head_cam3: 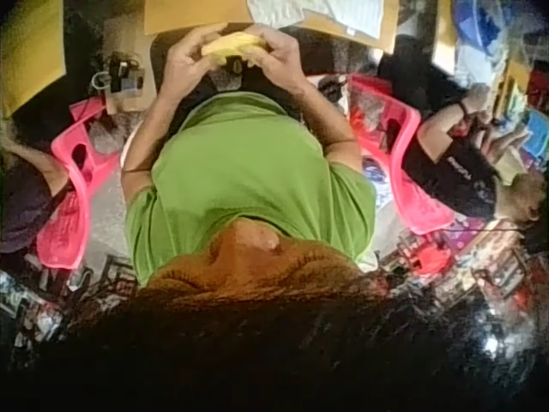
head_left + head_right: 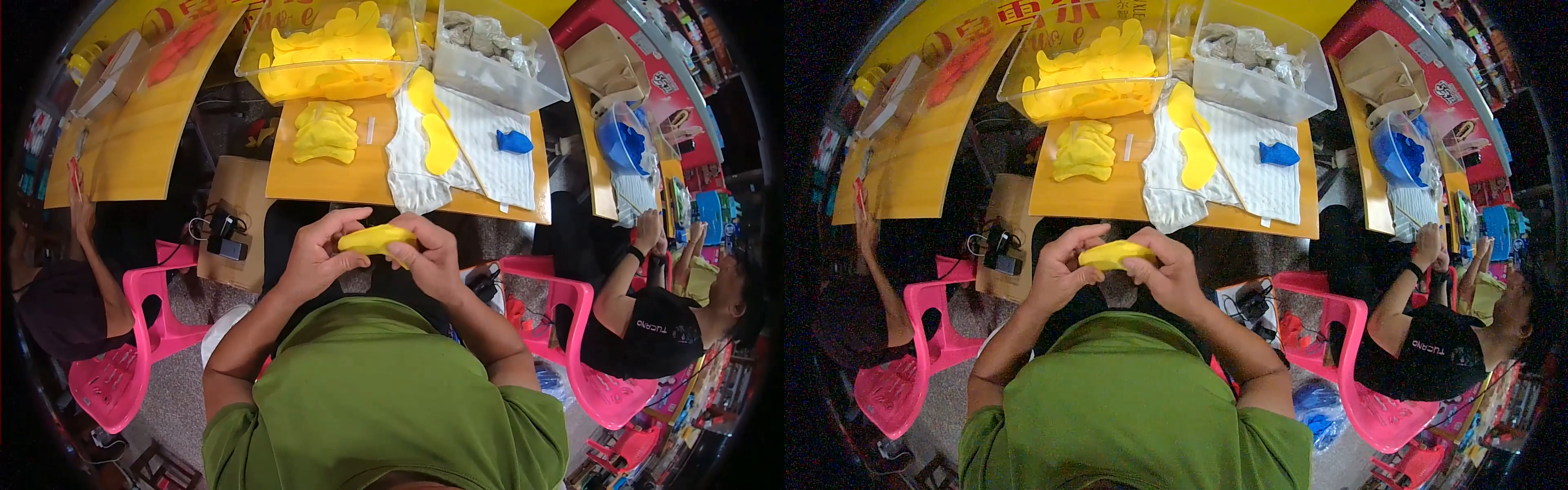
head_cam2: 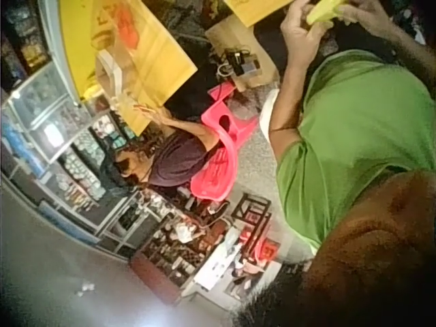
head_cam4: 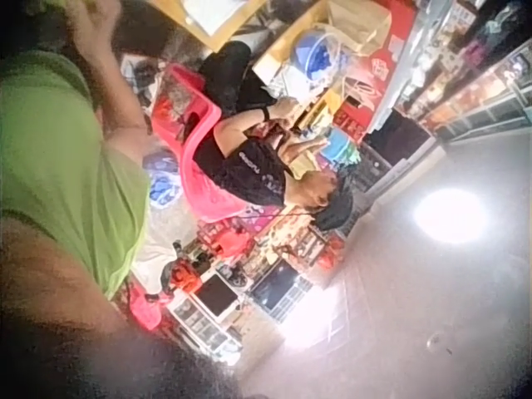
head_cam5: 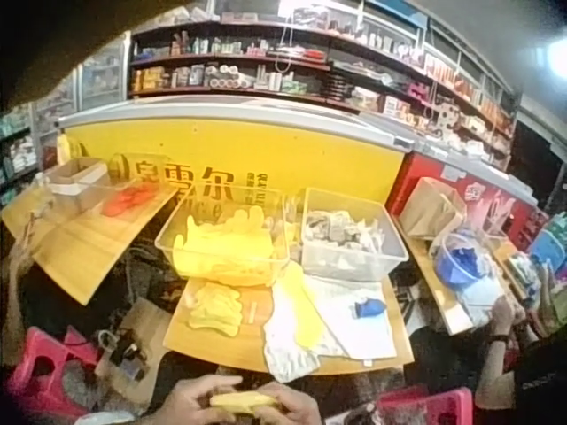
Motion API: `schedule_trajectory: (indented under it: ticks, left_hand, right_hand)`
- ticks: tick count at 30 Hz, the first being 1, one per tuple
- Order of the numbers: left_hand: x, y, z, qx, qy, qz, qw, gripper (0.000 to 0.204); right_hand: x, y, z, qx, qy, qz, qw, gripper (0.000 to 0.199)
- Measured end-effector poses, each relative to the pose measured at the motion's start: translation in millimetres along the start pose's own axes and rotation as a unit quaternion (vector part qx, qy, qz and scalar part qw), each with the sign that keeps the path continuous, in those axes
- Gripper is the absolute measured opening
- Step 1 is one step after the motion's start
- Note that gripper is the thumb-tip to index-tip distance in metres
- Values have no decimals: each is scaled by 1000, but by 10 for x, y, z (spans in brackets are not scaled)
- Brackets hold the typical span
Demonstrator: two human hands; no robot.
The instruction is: Assembling small yellow fabric toys and stuffing them with filling material using a rod.
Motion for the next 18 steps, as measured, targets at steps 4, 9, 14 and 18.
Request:
schedule_trajectory:
  ticks: [4, 9, 14, 18]
  left_hand:
    - [-38, -45, -61, -16, -101, -92, 990, 19]
    - [-74, -45, -85, -1, -42, -185, 982, 14]
    - [-80, -26, 0, 23, -85, -194, 977, 10]
    - [65, -79, 22, 53, -22, -19, 998, 13]
  right_hand:
    - [12, -68, 0, 62, 26, 90, 994, 14]
    - [90, -46, 45, 19, -7, 219, 975, 14]
    - [144, -76, 39, 62, 23, 202, 977, 22]
    - [155, -32, 50, 56, 45, 186, 980, 42]
Point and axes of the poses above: each hand's wrist, its own z-axis towards the middle knuckle, its own y-axis out of the palm, x = y × z, the point moved 4 cm from there along z, towards the middle knuckle
